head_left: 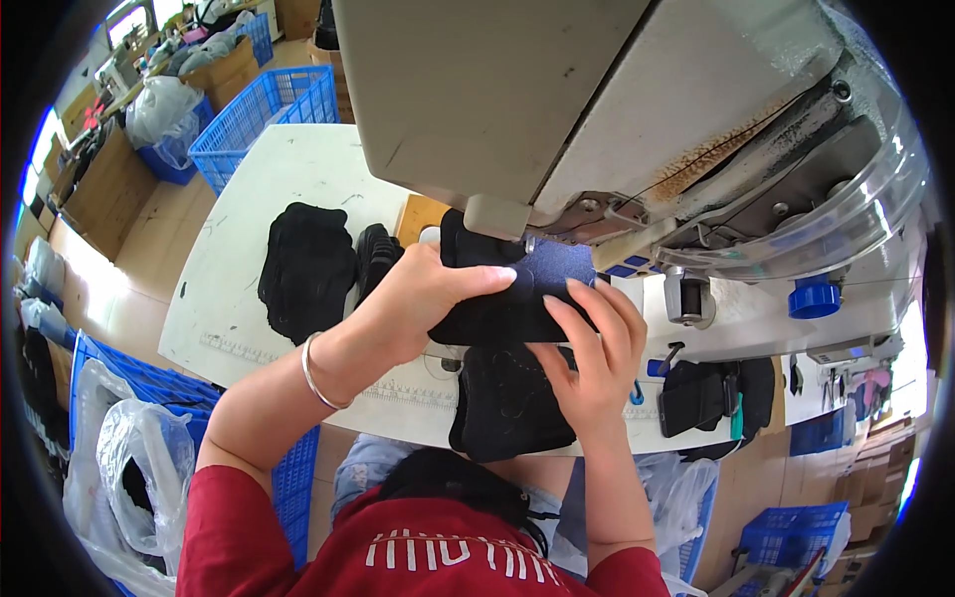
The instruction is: Stitching black shoe components using a sewing machine.
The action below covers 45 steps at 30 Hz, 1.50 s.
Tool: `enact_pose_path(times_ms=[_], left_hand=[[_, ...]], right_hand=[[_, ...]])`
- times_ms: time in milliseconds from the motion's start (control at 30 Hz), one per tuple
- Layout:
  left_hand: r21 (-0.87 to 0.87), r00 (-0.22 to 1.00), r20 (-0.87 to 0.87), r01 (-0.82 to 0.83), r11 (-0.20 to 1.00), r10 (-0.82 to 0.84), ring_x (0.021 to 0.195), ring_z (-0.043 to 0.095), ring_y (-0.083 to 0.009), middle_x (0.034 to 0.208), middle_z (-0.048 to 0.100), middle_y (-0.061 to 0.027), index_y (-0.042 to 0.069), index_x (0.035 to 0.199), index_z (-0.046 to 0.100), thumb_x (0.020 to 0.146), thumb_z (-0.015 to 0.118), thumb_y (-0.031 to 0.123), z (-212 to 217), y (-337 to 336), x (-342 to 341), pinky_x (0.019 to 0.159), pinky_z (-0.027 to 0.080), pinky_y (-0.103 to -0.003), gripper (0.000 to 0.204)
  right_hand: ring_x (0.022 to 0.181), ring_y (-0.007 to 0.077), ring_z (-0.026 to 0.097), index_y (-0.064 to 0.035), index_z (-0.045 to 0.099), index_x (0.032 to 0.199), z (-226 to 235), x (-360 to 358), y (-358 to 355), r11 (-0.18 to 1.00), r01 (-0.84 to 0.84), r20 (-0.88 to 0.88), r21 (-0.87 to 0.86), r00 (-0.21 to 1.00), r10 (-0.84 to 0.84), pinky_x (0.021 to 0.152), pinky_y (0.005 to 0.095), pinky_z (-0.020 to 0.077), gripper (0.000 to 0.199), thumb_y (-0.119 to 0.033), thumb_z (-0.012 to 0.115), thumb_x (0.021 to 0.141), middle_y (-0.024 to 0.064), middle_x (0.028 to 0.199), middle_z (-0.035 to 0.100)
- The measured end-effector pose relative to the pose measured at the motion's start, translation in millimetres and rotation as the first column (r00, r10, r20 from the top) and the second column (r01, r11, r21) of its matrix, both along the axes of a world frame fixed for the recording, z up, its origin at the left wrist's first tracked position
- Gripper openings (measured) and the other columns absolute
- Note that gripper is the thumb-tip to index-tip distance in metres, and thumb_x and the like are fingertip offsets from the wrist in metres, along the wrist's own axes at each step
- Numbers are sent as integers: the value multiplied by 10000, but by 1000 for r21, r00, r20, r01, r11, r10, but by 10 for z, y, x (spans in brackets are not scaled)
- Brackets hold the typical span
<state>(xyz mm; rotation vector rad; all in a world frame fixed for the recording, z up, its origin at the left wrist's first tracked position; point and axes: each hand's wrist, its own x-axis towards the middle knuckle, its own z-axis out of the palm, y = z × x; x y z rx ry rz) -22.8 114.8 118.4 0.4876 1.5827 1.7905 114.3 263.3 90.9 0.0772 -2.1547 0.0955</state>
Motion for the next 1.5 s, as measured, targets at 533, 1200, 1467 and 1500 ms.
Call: enact_pose_path(times_ms=[533, 1200, 1467, 1500], left_hand=[[154, 993, 106, 30, 988, -47, 795, 642, -138, 926, 648, -113, -58, 1031, 584, 770, 697, 45, -12, 154, -280, 673, 523, -241, 303], [159, 995, 80, 47, 986, -60, 839, 622, -132, 937, 636, -92, -27, 1027, 596, 757, 713, 24, 8, 162, -282, 759, 503, -242, 299], [191, 998, 58, -22, 981, 11, 746, 624, -111, 846, 651, -82, -63, 923, 652, 776, 695, 33, -46, 187, -261, 670, 495, -234, 181], [193, 998, 58, -22, 981, 11, 746, 624, -111, 846, 651, -82, -63, 923, 652, 776, 695, 33, -53, 189, -249, 670, 495, -234, 181]], right_hand=[[818, 234, 587, -73, 704, 938, 97, -227, 92, 999, -47, -29, 10, 998, 47, 740, 341, 476, 398, -21, 726, 544, 48, 960, 659], [820, 228, 590, -78, 702, 942, 97, -223, 93, 999, -35, -21, 29, 999, 36, 740, 338, 478, 377, -42, 739, 569, 38, 970, 660], [841, 232, 593, -97, 708, 941, 100, -198, 43, 996, 32, -48, 78, 998, -28, 748, 341, 481, 317, -85, 759, 629, 28, 973, 648], [841, 225, 612, -120, 710, 969, 89, -183, 50, 994, 37, -43, 101, 999, -32, 711, 351, 485, 332, -93, 764, 643, 19, 983, 649]])
